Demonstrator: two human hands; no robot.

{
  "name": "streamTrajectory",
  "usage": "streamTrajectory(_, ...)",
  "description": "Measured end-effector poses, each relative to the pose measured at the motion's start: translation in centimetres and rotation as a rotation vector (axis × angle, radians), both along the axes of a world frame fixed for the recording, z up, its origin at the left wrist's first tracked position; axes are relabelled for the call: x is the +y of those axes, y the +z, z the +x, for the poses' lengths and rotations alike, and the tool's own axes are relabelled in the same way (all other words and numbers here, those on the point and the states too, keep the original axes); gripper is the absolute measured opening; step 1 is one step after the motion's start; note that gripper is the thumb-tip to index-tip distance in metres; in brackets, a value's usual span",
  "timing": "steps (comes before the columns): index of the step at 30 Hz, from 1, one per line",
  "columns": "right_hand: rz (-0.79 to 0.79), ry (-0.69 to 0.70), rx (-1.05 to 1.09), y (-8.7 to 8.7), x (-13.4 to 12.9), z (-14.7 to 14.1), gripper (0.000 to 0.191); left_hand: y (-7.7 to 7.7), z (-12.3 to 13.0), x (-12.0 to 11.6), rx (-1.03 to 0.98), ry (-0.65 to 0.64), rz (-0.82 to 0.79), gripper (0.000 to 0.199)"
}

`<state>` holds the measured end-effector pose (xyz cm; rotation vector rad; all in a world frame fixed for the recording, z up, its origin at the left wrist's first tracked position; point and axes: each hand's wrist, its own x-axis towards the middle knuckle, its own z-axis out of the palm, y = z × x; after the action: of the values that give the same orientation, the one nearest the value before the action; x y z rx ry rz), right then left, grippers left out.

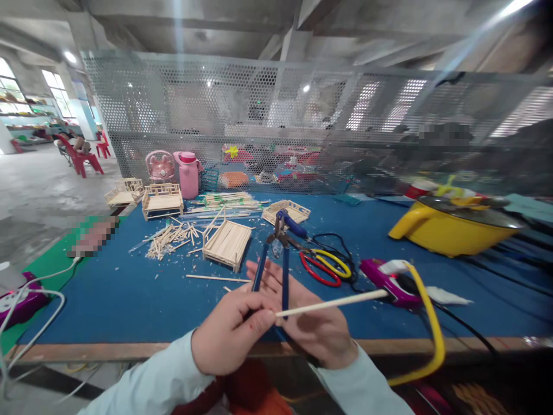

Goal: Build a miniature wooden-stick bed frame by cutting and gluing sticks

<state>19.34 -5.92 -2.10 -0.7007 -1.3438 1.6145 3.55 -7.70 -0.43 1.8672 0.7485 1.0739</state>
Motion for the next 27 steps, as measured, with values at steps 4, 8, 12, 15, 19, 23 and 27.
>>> streamTrajectory(4,-0.107,0.185,0.118,0.3,0.7,0.4,0.077,0.4,0.3,-0.2,0.032,-0.045,0.036,0.023)
streamTrajectory(8,-0.072,0.091,0.034,0.1,0.5,0.4,0.064,0.5,1.0,-1.0,0.053,-0.140,0.062,0.025)
streamTrajectory(12,0.114,-0.154,-0.017,1.6,0.6,1.8,0.056,-0.5,1.5,-0.9,-0.158,0.039,-0.143,0.030)
streamTrajectory(15,0.229,-0.306,-0.160,3.1,1.2,4.5,0.056,-1.6,1.4,0.1,-0.438,0.260,-0.494,0.035)
streamTrajectory(19,0.289,-0.286,-0.886,3.6,1.0,7.2,0.058,-2.2,1.5,1.2,-0.573,0.298,-0.667,0.036)
streamTrajectory(23,0.374,-0.176,-1.294,3.2,-0.2,6.4,0.065,-2.1,2.2,1.3,-0.555,0.273,-0.668,0.035)
streamTrajectory(27,0.437,-0.077,-1.380,2.8,-0.5,5.0,0.068,-2.3,2.5,1.2,-0.490,0.287,-0.627,0.036)
